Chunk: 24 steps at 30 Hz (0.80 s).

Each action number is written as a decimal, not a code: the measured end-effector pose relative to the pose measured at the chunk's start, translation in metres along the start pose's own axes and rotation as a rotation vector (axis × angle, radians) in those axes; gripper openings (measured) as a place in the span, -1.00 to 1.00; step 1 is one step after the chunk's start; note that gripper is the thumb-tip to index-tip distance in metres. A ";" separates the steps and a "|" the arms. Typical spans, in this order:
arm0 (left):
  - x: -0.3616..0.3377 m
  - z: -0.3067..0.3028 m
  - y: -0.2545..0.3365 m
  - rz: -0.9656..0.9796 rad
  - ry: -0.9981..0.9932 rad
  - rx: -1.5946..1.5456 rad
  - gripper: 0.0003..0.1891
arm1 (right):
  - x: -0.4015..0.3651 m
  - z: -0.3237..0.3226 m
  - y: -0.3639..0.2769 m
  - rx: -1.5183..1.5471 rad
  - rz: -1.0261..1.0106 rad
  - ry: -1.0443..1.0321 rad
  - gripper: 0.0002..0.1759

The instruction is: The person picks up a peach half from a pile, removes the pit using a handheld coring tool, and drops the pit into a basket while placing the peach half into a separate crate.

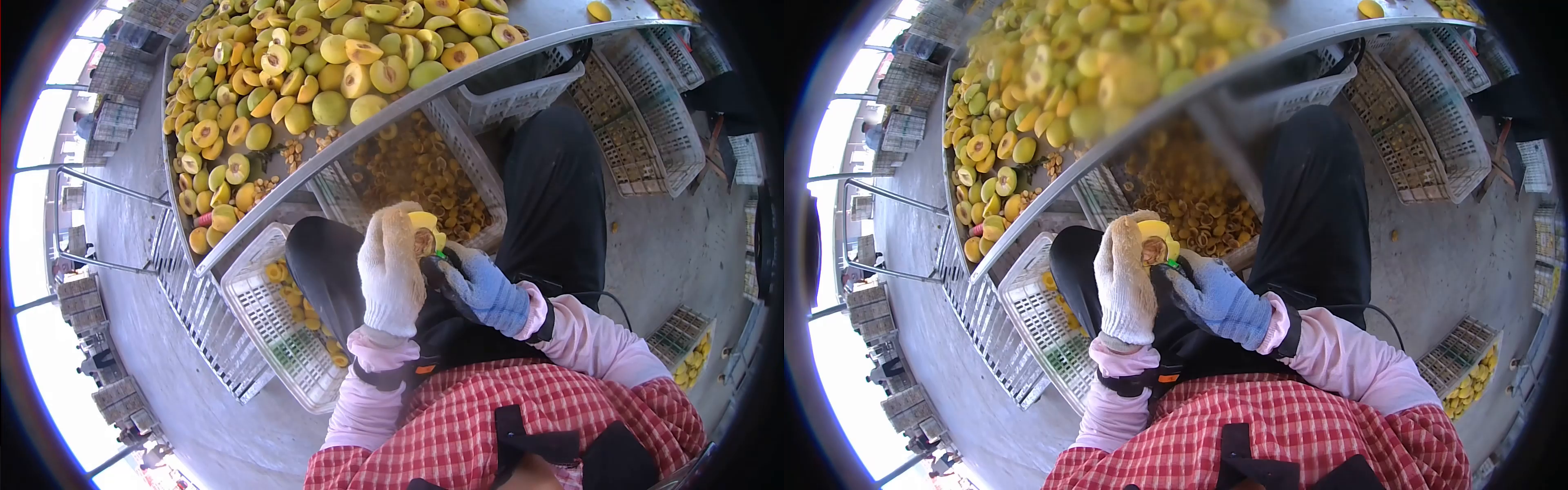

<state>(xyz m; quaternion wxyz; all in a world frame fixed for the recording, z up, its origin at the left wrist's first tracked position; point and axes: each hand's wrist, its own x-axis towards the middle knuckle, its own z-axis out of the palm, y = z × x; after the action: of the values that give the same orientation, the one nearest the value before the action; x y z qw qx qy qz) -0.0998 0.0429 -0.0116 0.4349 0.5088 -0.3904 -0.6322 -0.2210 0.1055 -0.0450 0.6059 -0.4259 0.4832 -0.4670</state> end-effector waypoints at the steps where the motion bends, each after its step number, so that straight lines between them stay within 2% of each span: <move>1: 0.002 -0.002 0.000 -0.023 -0.031 0.031 -0.64 | 0.000 0.000 0.007 0.089 0.079 -0.016 -0.79; 2: 0.005 -0.004 0.001 -0.035 -0.070 0.061 -0.62 | -0.001 0.000 0.012 0.178 0.157 -0.033 -0.79; 4: 0.008 -0.005 0.000 -0.061 -0.146 0.120 -0.59 | -0.006 0.011 0.009 0.453 0.225 0.096 -0.74; 6: 0.007 -0.002 0.000 -0.052 -0.181 -0.003 -0.62 | -0.008 0.007 -0.006 0.647 0.380 0.002 -0.64; 8: 0.006 -0.001 0.001 -0.056 -0.216 -0.066 -0.62 | -0.008 -0.012 -0.020 0.758 0.616 -0.317 -0.53; 11: 0.005 -0.001 0.000 -0.124 -0.243 -0.139 -0.59 | -0.002 -0.009 0.005 1.503 0.726 -0.680 -0.36; 13: 0.003 0.000 -0.002 -0.214 -0.222 -0.268 -0.58 | 0.000 -0.008 0.004 1.638 0.696 -0.764 -0.33; 14: 0.003 -0.002 -0.013 -0.386 -0.155 -0.482 -0.58 | 0.004 -0.006 0.000 1.673 0.652 -0.818 -0.33; 15: 0.004 -0.010 -0.036 -0.366 -0.109 -0.479 -0.60 | 0.009 -0.006 -0.003 1.707 0.606 -0.873 -0.33; 16: 0.001 -0.017 -0.035 -0.189 -0.020 -0.262 -0.59 | 0.015 -0.008 -0.002 1.734 0.577 -0.890 -0.35; 18: -0.005 -0.037 -0.008 0.062 0.242 -0.085 -0.60 | 0.017 -0.014 0.007 1.740 0.632 -0.757 -0.35; 19: -0.008 -0.053 0.018 0.150 0.418 -0.131 -0.62 | 0.021 -0.019 0.013 1.737 0.651 -0.701 -0.35; 21: -0.012 -0.096 0.051 0.267 0.587 0.333 -0.62 | 0.020 -0.020 0.022 1.674 0.716 -0.647 -0.36; 23: 0.001 -0.171 0.066 -0.147 0.416 1.492 -0.58 | 0.021 -0.018 0.022 1.589 0.757 -0.616 -0.36; 24: 0.007 -0.173 0.073 -0.117 0.460 1.666 -0.57 | 0.024 -0.015 0.021 1.518 0.774 -0.604 -0.38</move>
<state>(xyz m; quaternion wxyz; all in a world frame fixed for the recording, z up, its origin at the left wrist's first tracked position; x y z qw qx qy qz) 0.0802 0.0039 0.0236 -0.0447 0.7963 -0.6017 -0.0429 -0.2302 0.0849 -0.0722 0.9397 0.1761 -0.0249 -0.2921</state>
